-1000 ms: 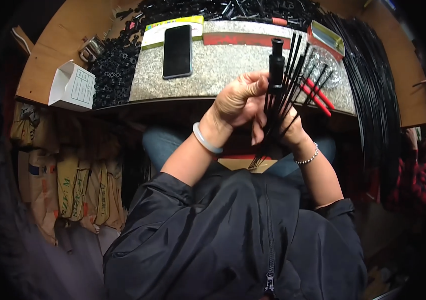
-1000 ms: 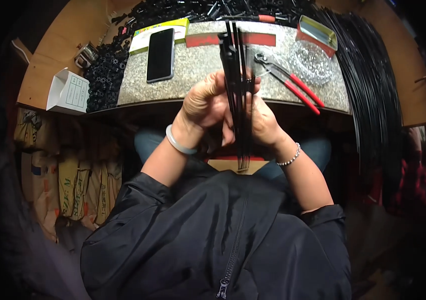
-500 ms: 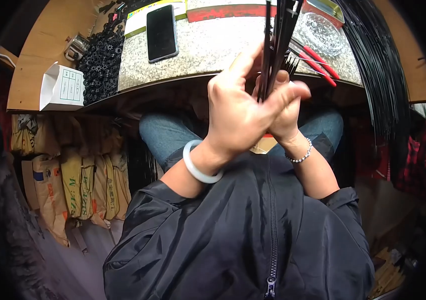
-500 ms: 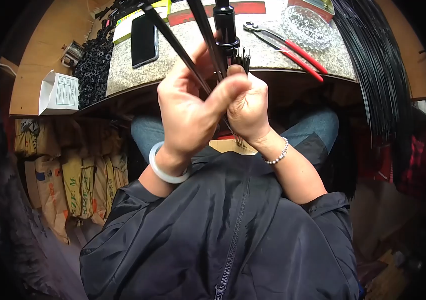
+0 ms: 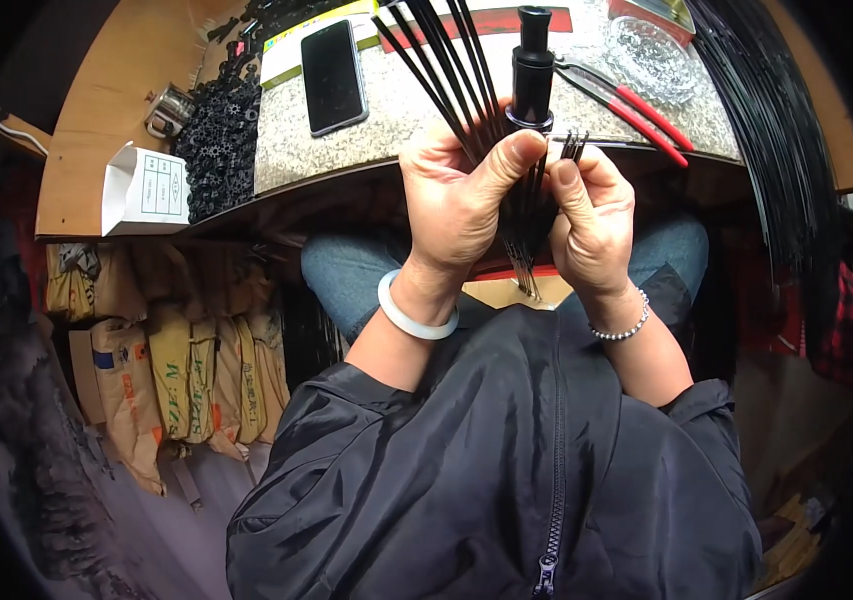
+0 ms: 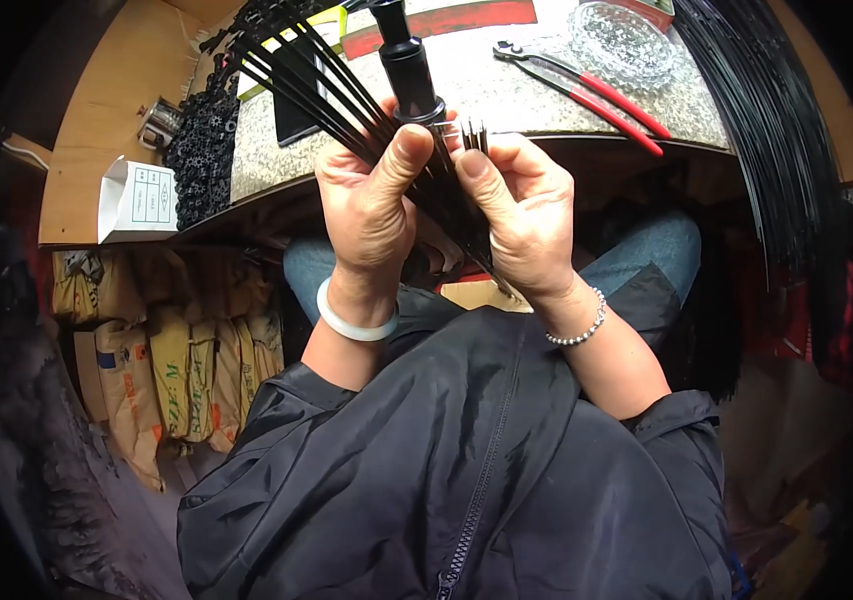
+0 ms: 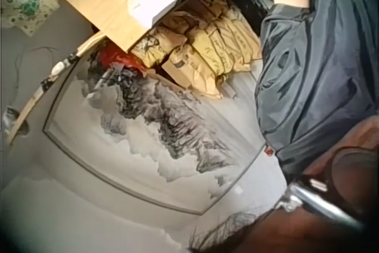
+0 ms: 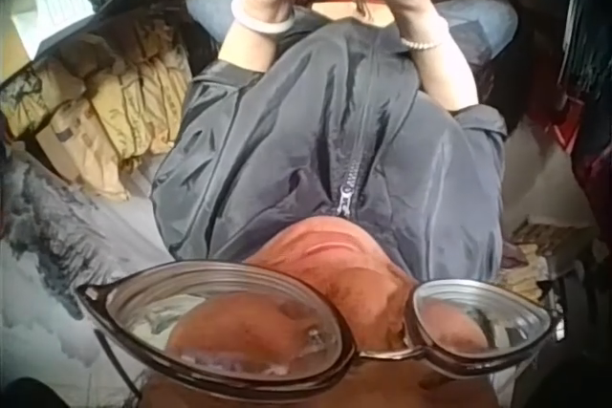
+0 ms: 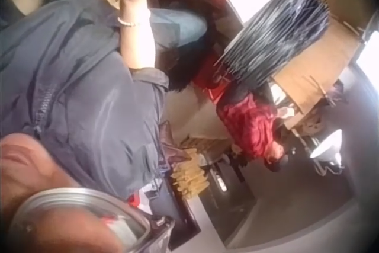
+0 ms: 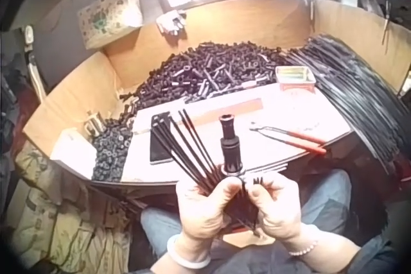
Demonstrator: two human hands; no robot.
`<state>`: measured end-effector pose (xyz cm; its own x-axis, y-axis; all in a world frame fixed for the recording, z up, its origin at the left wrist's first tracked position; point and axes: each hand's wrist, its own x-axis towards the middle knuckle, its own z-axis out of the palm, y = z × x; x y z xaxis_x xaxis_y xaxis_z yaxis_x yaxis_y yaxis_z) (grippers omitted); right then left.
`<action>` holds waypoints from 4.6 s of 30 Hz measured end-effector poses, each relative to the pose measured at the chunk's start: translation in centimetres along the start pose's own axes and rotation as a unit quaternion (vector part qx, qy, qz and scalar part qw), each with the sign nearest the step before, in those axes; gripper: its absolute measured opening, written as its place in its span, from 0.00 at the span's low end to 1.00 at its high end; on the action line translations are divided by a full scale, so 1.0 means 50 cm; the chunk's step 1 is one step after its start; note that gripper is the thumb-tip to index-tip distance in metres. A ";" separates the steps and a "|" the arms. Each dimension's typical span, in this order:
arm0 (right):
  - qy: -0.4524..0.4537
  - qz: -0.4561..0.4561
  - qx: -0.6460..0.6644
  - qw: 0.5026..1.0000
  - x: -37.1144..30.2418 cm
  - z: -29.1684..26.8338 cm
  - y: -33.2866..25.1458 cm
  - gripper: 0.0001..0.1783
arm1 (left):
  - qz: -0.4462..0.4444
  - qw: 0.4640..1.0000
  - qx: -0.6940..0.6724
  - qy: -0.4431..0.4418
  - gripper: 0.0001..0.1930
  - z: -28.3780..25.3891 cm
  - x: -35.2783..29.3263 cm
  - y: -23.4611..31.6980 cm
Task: Assembling umbrella ribs by inserting them into a hub and securing them with wire using pliers.
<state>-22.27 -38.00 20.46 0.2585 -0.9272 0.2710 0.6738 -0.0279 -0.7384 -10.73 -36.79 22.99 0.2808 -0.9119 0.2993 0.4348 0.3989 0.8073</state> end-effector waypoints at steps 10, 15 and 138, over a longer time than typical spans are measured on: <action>-0.015 0.066 -0.015 0.998 0.025 -0.017 -0.004 0.09 | 0.001 0.999 -0.029 -0.018 0.13 0.014 -0.003 -0.003; -0.051 0.136 0.006 0.989 0.044 -0.031 0.005 0.08 | -0.008 0.998 -0.017 -0.063 0.17 -0.008 0.004 -0.012; -0.062 0.120 -0.296 0.946 0.075 -0.010 -0.100 0.05 | 0.034 0.979 0.198 0.036 0.07 -0.010 0.013 0.073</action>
<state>-25.02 -41.53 24.84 0.4582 -0.8838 0.0948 0.0898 -0.0601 -0.9941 -8.52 -35.90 25.87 0.3640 -0.8697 0.3333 0.0515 0.3761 0.9251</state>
